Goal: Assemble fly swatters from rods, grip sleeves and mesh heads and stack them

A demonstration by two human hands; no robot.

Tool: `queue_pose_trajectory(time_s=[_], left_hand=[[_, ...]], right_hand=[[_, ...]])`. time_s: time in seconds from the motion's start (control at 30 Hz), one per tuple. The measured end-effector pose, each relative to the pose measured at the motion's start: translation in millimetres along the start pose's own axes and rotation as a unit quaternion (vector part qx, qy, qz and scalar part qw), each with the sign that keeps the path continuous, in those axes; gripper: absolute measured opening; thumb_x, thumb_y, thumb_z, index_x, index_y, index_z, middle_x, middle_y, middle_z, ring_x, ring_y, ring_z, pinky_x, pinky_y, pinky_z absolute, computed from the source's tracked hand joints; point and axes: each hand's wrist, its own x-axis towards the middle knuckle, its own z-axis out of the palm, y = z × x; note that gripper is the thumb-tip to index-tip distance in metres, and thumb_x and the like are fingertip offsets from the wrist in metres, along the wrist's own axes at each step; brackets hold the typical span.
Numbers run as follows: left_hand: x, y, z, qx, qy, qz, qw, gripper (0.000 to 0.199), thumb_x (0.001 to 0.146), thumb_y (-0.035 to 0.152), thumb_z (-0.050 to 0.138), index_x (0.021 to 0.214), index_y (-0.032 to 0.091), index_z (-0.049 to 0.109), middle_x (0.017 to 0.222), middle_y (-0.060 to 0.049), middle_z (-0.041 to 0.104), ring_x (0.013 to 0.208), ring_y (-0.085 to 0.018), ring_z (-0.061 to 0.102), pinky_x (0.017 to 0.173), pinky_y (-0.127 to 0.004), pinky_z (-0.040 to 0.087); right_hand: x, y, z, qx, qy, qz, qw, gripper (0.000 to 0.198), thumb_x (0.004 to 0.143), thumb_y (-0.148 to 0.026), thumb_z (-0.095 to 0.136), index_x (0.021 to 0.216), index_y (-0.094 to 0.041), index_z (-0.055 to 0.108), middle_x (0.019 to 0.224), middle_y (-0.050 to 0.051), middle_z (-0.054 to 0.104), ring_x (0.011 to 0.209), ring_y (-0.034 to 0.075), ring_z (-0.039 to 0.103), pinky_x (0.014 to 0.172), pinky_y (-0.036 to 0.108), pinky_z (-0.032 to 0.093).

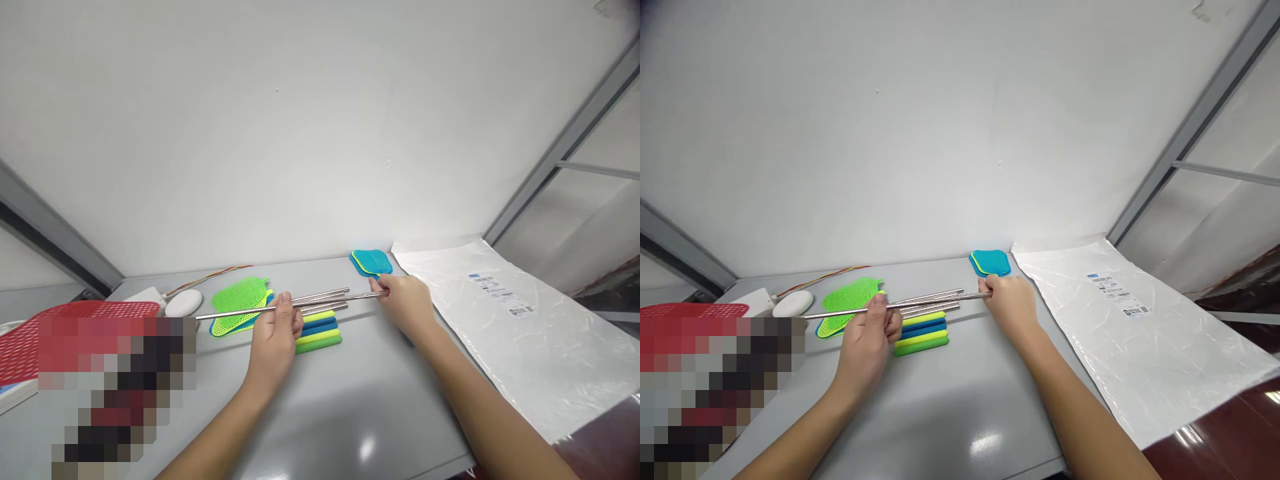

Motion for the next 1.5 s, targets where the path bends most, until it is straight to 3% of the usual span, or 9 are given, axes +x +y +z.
queue_pose_trajectory(time_s=[0.13,0.33,0.43,0.6,0.7,0.83,1.1,1.3,1.5], left_hand=[[7.1,-2.6,-6.0,-0.050,-0.017,0.011,0.999,0.051,0.091,0.054,0.044,0.055,0.019,0.031,0.054,0.004,0.026,0.049,-0.009,0.024,0.046,-0.025,0.021],[28.7,17.6,-30.2,-0.176,0.186,0.108,0.961,0.043,0.092,0.047,0.045,0.061,0.020,0.036,0.053,0.006,0.025,0.044,-0.008,0.024,0.041,-0.022,0.018],[34.8,22.4,-36.1,-0.167,0.222,0.136,0.951,0.039,0.091,0.040,0.048,0.060,0.020,0.034,0.053,0.007,0.024,0.044,-0.008,0.024,0.041,-0.021,0.018],[36.5,18.2,-36.1,-0.192,0.205,0.075,0.957,0.036,0.087,0.032,0.047,0.057,0.019,0.033,0.052,0.007,0.024,0.042,-0.007,0.025,0.040,-0.020,0.018],[32.1,9.7,-30.8,-0.168,0.185,0.053,0.967,0.034,0.089,0.036,0.042,0.060,0.019,0.045,0.054,0.004,0.040,0.046,-0.009,0.037,0.041,-0.021,0.027],[12.4,0.8,-11.8,-0.087,0.114,0.054,0.988,0.040,0.092,0.046,0.038,0.078,0.018,0.063,0.075,-0.005,0.063,0.067,-0.015,0.056,0.065,-0.028,0.046],[1.8,3.6,-4.2,-0.063,0.055,0.035,0.996,0.046,0.095,0.049,0.032,0.104,0.019,0.067,0.109,-0.008,0.067,0.105,-0.022,0.058,0.087,-0.033,0.045],[21.9,10.0,-15.7,-0.227,0.184,0.110,0.950,0.042,0.091,0.053,0.042,0.104,0.021,0.065,0.109,-0.007,0.067,0.102,-0.020,0.062,0.086,-0.032,0.049],[32.0,14.9,-25.4,-0.223,0.256,0.113,0.934,0.021,0.086,0.037,0.059,0.096,0.021,0.067,0.103,-0.003,0.069,0.101,-0.017,0.063,0.087,-0.027,0.049]], right_hand=[[5.2,19.7,0.4,0.018,-0.005,-0.009,1.000,0.043,0.091,-0.043,0.041,0.054,-0.021,0.046,0.046,-0.001,0.043,0.047,0.013,0.033,0.052,0.028,0.014],[15.0,49.5,3.7,0.039,-0.033,-0.021,0.998,0.041,0.089,-0.047,0.043,0.057,-0.021,0.042,0.047,-0.002,0.045,0.047,0.013,0.035,0.050,0.027,0.014],[16.5,56.7,2.6,0.043,-0.040,-0.034,0.998,0.042,0.089,-0.050,0.043,0.058,-0.021,0.041,0.048,-0.001,0.046,0.048,0.013,0.036,0.050,0.027,0.014],[16.6,59.7,0.5,0.037,-0.034,-0.023,0.998,0.043,0.089,-0.051,0.043,0.057,-0.021,0.043,0.047,-0.001,0.044,0.047,0.013,0.033,0.051,0.028,0.013],[13.4,49.0,-1.5,0.014,-0.025,0.001,1.000,0.043,0.089,-0.048,0.042,0.056,-0.021,0.046,0.047,-0.001,0.045,0.047,0.013,0.032,0.051,0.028,0.012],[1.3,13.8,-2.3,-0.013,-0.015,-0.008,1.000,0.042,0.091,-0.042,0.040,0.057,-0.020,0.051,0.048,0.001,0.048,0.046,0.013,0.031,0.052,0.029,0.012],[-5.3,0.5,1.7,0.017,-0.065,-0.039,0.997,0.043,0.092,-0.047,0.040,0.059,-0.021,0.046,0.049,-0.001,0.049,0.047,0.012,0.031,0.051,0.027,0.012],[5.6,26.0,-1.0,0.023,-0.034,0.011,0.999,0.038,0.088,-0.044,0.044,0.057,-0.021,0.043,0.047,-0.002,0.044,0.046,0.013,0.028,0.050,0.028,0.012],[8.2,33.8,-1.1,0.036,-0.038,-0.007,0.999,0.036,0.088,-0.042,0.044,0.058,-0.022,0.043,0.047,-0.002,0.044,0.047,0.013,0.031,0.051,0.028,0.013]])
